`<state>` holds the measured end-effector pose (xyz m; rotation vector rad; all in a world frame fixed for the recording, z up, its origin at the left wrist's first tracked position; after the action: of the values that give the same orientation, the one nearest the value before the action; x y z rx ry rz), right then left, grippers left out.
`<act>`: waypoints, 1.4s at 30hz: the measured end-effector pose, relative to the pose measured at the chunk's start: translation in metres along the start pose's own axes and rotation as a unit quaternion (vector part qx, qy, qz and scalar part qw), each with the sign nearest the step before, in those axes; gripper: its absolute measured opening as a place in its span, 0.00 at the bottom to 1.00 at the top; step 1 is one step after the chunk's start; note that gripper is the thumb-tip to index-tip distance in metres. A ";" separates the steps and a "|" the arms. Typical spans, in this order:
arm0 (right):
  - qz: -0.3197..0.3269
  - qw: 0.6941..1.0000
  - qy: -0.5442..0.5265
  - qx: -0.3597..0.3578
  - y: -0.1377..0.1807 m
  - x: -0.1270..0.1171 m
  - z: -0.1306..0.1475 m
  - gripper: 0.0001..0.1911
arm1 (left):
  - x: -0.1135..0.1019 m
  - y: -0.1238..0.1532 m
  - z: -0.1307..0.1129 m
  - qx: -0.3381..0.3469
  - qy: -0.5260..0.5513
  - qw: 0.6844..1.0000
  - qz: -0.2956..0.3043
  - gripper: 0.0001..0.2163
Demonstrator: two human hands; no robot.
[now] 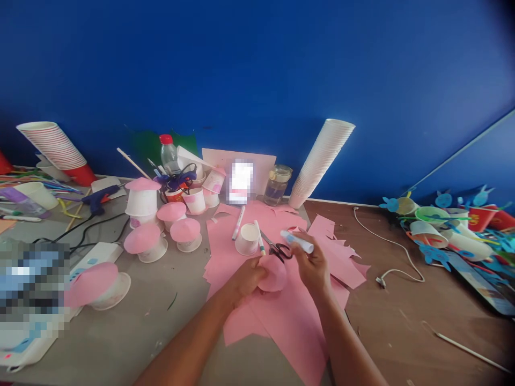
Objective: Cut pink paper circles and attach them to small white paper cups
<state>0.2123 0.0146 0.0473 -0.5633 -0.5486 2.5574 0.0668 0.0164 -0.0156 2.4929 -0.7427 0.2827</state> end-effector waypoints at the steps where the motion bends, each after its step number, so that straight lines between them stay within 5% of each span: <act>1: -0.016 0.998 -0.045 0.038 0.000 -0.003 -0.006 0.13 | -0.002 -0.001 0.002 -0.004 0.011 1.000 -0.001 0.12; 8: 0.073 0.982 -0.095 0.147 0.003 0.011 -0.018 0.18 | -0.006 -0.006 0.008 0.015 0.028 0.999 0.025 0.13; 14: 0.169 0.978 -0.028 0.121 0.010 0.024 -0.006 0.18 | -0.004 -0.007 0.007 0.018 0.048 0.998 0.043 0.14; 18: 0.124 0.987 -0.022 0.097 0.010 0.025 -0.004 0.16 | -0.003 -0.006 0.004 0.016 0.071 0.997 0.036 0.15; 24: -0.049 0.992 -0.018 0.114 0.014 0.012 -0.012 0.16 | 0.003 -0.004 -0.003 0.050 0.068 0.996 0.041 0.13; 27: -0.087 0.989 -0.023 0.114 0.022 0.015 -0.011 0.16 | 0.004 -0.005 -0.002 0.067 0.055 0.996 0.030 0.13; 37: -0.057 0.993 -0.086 0.054 0.025 0.004 0.012 0.17 | -0.005 -0.008 0.002 0.062 0.089 0.994 -0.031 0.11; 42: 0.053 0.998 -0.030 -0.029 0.023 0.008 0.026 0.09 | -0.005 -0.007 0.001 0.059 0.082 0.994 -0.030 0.09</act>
<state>0.1853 -0.0066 0.0561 -0.5508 -0.6308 2.6740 0.0663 0.0234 -0.0212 2.5588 -0.5977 0.5159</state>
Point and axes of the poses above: each hand's wrist, its own y-axis away from the middle knuckle, its own x-axis out of the palm, z = x × y, the point moved 7 cm from there along -y, towards the middle knuckle, and after that the axes turned 2 degrees about -z, right-handed, at the moved point
